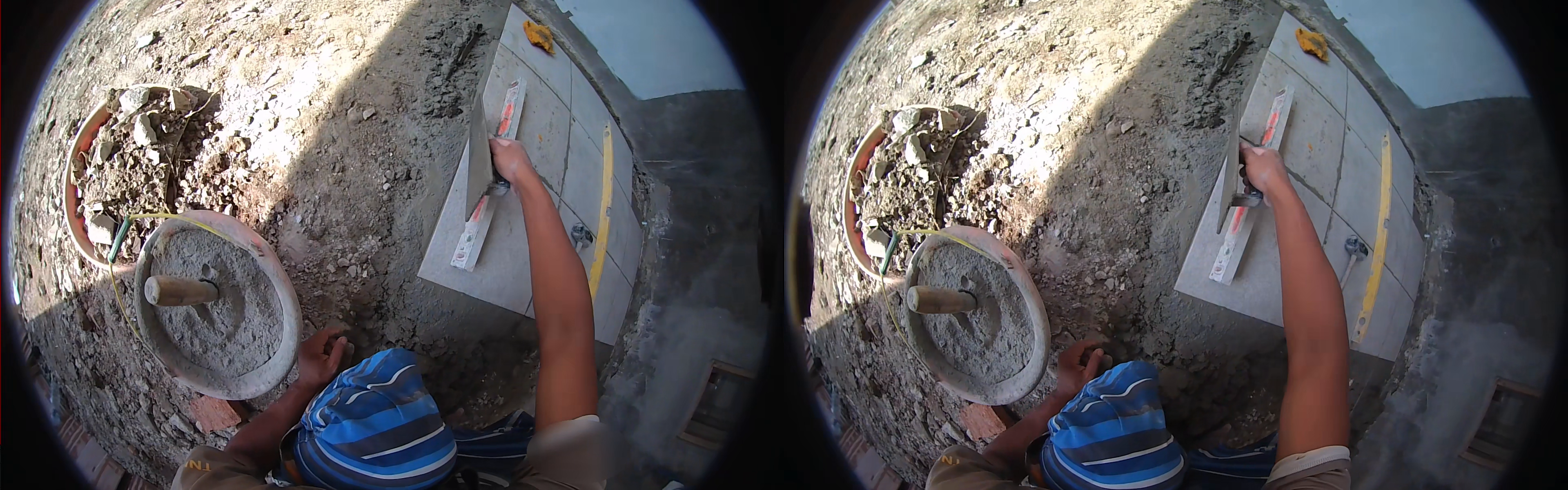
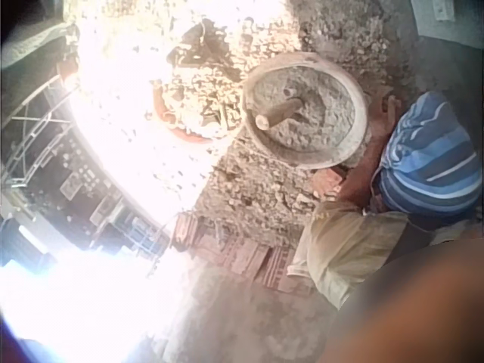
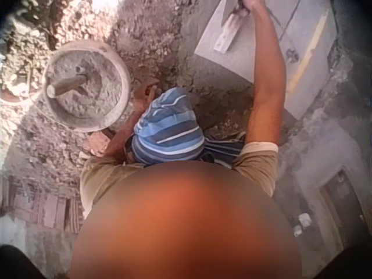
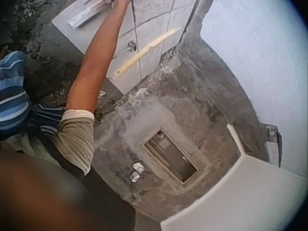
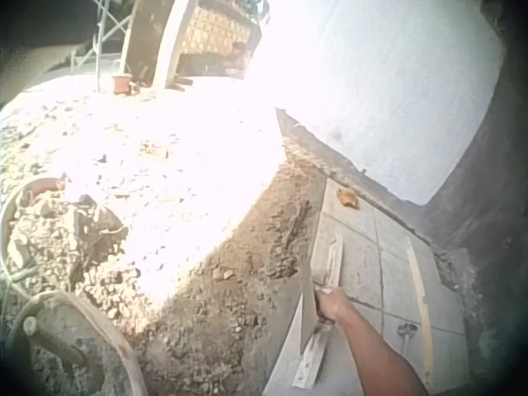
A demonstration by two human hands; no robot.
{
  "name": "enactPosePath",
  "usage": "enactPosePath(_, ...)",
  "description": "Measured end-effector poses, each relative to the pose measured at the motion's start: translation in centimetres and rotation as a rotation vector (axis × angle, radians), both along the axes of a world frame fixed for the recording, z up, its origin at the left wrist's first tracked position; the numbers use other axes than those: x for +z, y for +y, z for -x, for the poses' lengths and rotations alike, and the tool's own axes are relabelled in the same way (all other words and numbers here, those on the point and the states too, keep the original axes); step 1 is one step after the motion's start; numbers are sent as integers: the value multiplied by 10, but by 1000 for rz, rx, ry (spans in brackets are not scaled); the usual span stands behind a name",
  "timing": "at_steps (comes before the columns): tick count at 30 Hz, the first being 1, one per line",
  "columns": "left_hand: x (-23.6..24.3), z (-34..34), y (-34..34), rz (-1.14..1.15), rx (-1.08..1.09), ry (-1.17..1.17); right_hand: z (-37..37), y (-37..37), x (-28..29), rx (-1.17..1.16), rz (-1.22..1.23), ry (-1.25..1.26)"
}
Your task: Laying ceramic tiles on a floor surface using a rubber mallet and spirit level to ensure a flat finish.
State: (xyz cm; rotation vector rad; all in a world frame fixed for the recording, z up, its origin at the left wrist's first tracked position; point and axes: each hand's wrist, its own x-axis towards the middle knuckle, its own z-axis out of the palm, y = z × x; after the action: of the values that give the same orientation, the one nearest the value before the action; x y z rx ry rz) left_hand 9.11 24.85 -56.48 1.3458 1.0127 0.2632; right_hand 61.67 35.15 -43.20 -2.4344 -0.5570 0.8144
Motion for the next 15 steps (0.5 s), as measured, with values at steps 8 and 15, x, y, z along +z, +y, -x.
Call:
enactPosePath(8,-10,1,-3,-17,6,39,11,-19,-8,-48,0,114)
enactPosePath(15,-5,-2,-4,-71,-10,-2,116,-102,-3,-136,48,437)
